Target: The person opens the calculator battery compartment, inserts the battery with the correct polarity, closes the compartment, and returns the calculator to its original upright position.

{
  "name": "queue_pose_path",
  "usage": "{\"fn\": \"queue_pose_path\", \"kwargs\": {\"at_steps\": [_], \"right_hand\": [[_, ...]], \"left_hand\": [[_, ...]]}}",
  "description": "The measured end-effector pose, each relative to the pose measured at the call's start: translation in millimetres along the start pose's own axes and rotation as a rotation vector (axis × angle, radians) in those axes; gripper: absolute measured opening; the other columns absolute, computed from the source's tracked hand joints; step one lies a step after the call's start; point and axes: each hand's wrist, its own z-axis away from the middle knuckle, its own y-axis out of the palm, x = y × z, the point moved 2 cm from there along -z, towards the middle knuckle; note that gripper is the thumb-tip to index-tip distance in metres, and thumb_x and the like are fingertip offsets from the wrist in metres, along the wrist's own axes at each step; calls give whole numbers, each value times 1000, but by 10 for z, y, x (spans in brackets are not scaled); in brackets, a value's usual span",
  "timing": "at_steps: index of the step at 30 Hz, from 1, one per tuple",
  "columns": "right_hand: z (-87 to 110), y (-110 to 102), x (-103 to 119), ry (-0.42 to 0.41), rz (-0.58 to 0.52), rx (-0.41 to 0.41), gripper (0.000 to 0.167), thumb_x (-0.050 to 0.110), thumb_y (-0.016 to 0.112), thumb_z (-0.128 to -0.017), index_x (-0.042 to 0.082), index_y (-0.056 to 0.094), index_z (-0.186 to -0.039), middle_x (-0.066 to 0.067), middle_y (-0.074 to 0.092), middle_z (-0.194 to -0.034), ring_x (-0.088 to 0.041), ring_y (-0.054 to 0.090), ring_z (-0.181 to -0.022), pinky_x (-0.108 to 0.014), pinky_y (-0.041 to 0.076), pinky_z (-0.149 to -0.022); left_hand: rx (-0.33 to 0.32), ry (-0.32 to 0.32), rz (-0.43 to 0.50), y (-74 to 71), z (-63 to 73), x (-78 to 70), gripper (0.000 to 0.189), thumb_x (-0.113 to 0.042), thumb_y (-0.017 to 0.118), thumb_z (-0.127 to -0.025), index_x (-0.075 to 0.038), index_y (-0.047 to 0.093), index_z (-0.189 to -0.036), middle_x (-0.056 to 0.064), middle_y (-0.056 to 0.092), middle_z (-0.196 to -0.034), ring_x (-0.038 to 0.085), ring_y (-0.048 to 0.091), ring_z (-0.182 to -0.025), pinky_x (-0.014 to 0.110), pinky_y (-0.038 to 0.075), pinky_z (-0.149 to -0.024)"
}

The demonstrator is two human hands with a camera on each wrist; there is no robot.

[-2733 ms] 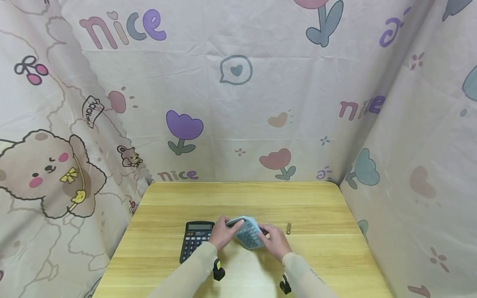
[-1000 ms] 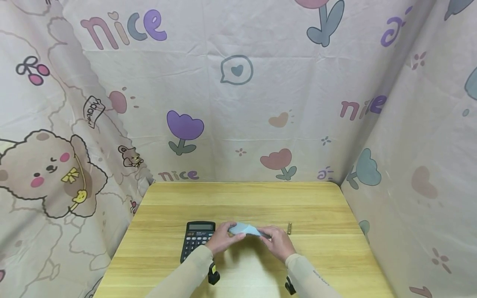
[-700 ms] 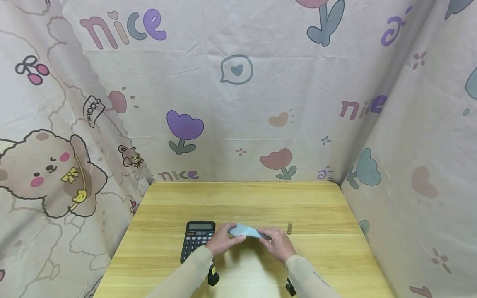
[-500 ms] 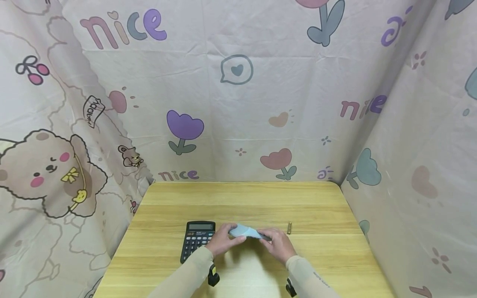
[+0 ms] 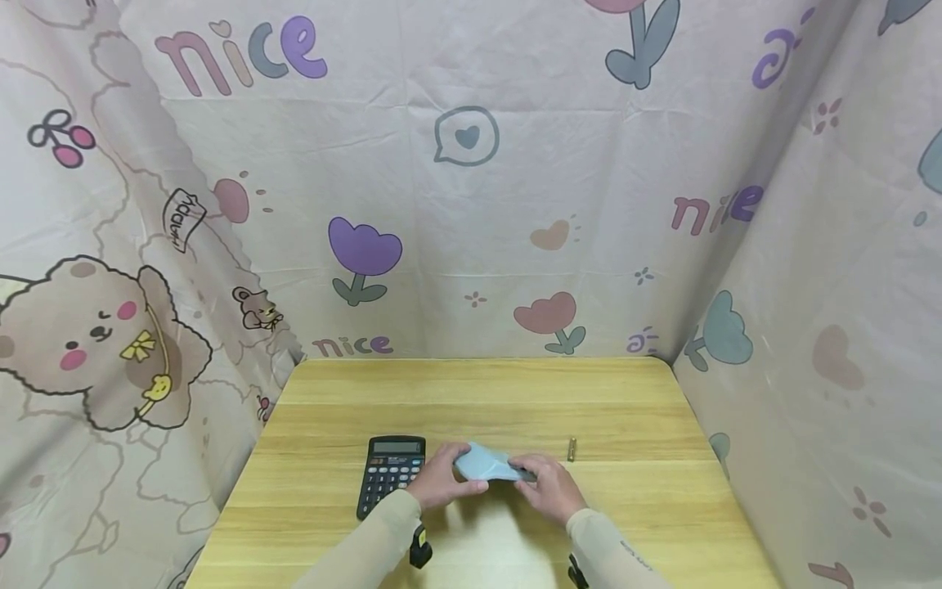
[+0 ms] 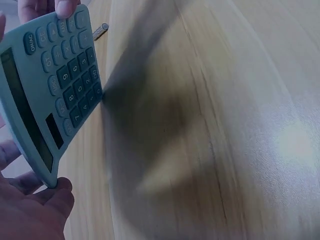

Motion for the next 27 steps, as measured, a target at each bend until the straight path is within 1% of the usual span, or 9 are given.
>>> {"fn": "queue_pose_path", "kwargs": {"at_steps": [5, 9, 13, 16, 20, 23, 27], "right_hand": [[38, 22, -3, 37, 25, 38, 44, 15, 82, -74, 20, 69, -116, 1, 66, -116, -17, 63, -104, -35, 55, -87], [54, 46, -6, 53, 54, 64, 47, 20, 83, -73, 20, 68, -118, -1, 66, -118, -19, 62, -106, -38, 54, -89], [61, 68, -17, 66, 72, 90, 48, 23, 83, -74, 21, 67, -119, 0, 65, -119, -20, 60, -110, -39, 52, -93], [65, 78, -28, 65, 82, 104, 48, 24, 83, -74, 21, 67, -119, 1, 65, -120, -20, 59, -112, -41, 50, -95], [79, 94, -42, 50, 102, 115, 49, 25, 82, -73, 20, 66, -119, 0, 65, -119, -20, 60, -110, -42, 50, -95], [91, 113, -55, 40, 109, 131, 49, 25, 82, -73, 19, 66, -120, 0, 65, -120, -20, 60, -108, -43, 50, -94], [106, 131, -73, 34, 106, 165, 50, 25, 81, -74, 16, 65, -121, -2, 64, -123, -22, 59, -111, -44, 49, -96]], "left_hand": [[36, 12, -45, 55, 3, 41, 100, -61, 78, -67, -6, 42, -143, 16, 43, -141, 32, 52, -117, 48, 46, -97], [40, 30, -85, 85, -1, 57, 103, -59, 80, -64, -6, 41, -143, 14, 42, -142, 32, 52, -118, 47, 45, -99], [42, 42, -124, 105, -4, 67, 102, -56, 81, -65, -6, 41, -143, 14, 41, -143, 32, 51, -121, 45, 44, -101], [48, 47, -150, 118, -6, 76, 101, -55, 82, -65, -6, 40, -144, 15, 40, -144, 32, 50, -122, 45, 44, -102], [57, 47, -165, 140, -2, 92, 102, -52, 83, -64, -7, 39, -144, 16, 38, -145, 32, 50, -122, 46, 44, -101], [59, 43, -175, 174, -3, 127, 104, -50, 85, -62, -8, 38, -145, 14, 38, -146, 31, 50, -122, 45, 44, -101], [55, 48, -187, 233, -14, 190, 108, -49, 87, -59, -8, 37, -146, 11, 38, -146, 29, 50, -122, 44, 44, -102]]}}
